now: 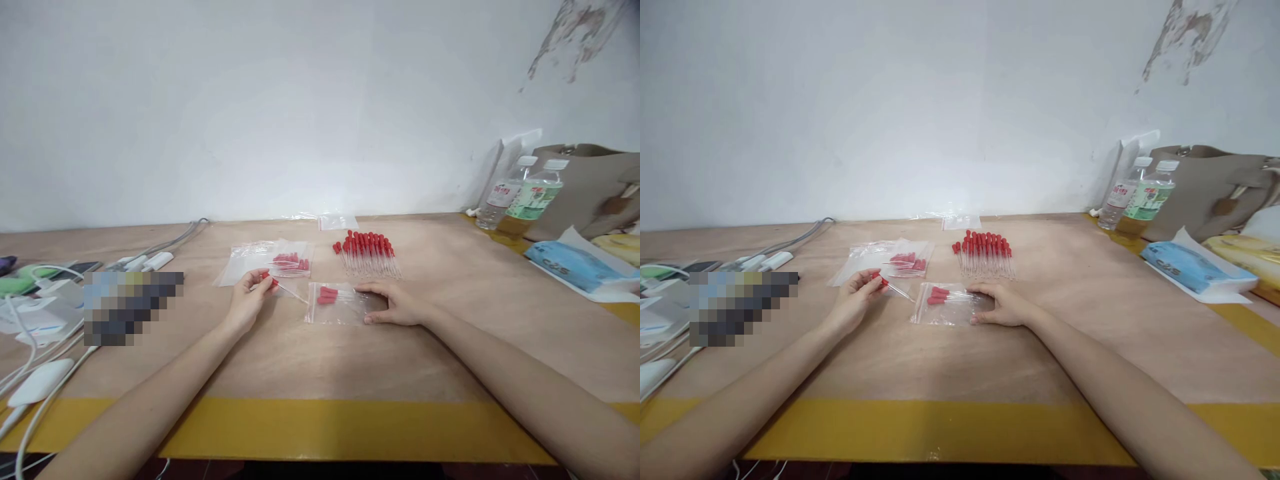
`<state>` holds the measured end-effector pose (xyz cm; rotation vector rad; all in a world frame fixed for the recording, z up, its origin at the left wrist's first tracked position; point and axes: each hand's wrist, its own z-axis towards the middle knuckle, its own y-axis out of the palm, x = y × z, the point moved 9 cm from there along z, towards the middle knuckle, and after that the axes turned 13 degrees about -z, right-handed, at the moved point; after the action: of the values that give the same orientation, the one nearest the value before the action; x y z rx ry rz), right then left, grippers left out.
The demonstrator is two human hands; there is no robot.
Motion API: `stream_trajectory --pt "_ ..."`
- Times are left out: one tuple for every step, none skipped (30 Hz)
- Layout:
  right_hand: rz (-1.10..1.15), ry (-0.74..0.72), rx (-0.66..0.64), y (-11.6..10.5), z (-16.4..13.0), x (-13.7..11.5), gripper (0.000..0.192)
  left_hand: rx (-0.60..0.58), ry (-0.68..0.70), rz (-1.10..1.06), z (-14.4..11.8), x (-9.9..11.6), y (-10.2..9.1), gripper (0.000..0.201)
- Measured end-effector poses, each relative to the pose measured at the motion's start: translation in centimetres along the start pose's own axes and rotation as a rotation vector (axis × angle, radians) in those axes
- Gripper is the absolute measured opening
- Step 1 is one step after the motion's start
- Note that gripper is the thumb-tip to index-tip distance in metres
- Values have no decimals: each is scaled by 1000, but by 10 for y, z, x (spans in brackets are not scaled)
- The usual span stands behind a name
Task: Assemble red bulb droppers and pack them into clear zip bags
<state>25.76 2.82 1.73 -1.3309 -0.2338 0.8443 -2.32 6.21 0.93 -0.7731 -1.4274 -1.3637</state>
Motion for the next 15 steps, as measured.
stream_trajectory --pt "-3 0 -2 0 0 0 66 -10 -16 1 -1 -4 2 35" --pt "-5 -1 -3 0 0 -1 66 -20 -32 0 -3 -8 5 35" --pt "-6 -3 -2 0 0 -1 65 -30 -48 -3 -5 -12 7 34" --pt "-6 -7 0 0 1 -1 66 -40 -66 -9 -8 -15 10 33" --pt "-4 -11 5 0 1 -1 66 -60 -85 -16 -11 -17 12 33" --pt "-2 -15 10 0 1 -1 66 -96 -108 -15 -14 -19 16 32" --pt "1 -20 15 0 1 0 66 -154 -136 5 -18 -20 21 31" --pt "3 -25 21 1 1 0 65 -230 -167 52 -21 -21 27 30" --pt "6 -28 24 1 1 0 65 -314 -191 121 -25 -22 33 29" --pt "7 -28 25 1 1 0 65 -394 -201 204 -29 -22 38 28" --pt "8 -26 25 1 1 0 65 -460 -196 291 -32 -21 41 27" --pt "8 -23 23 0 0 0 66 -511 -180 368 -34 -19 43 26" --pt "8 -18 21 0 0 0 66 -546 -158 423 -35 -18 44 25" --pt "7 -15 20 0 0 0 66 -568 -139 454 -35 -16 45 25" --pt "5 -15 20 0 0 0 65 -582 -132 468 -36 -16 46 26"
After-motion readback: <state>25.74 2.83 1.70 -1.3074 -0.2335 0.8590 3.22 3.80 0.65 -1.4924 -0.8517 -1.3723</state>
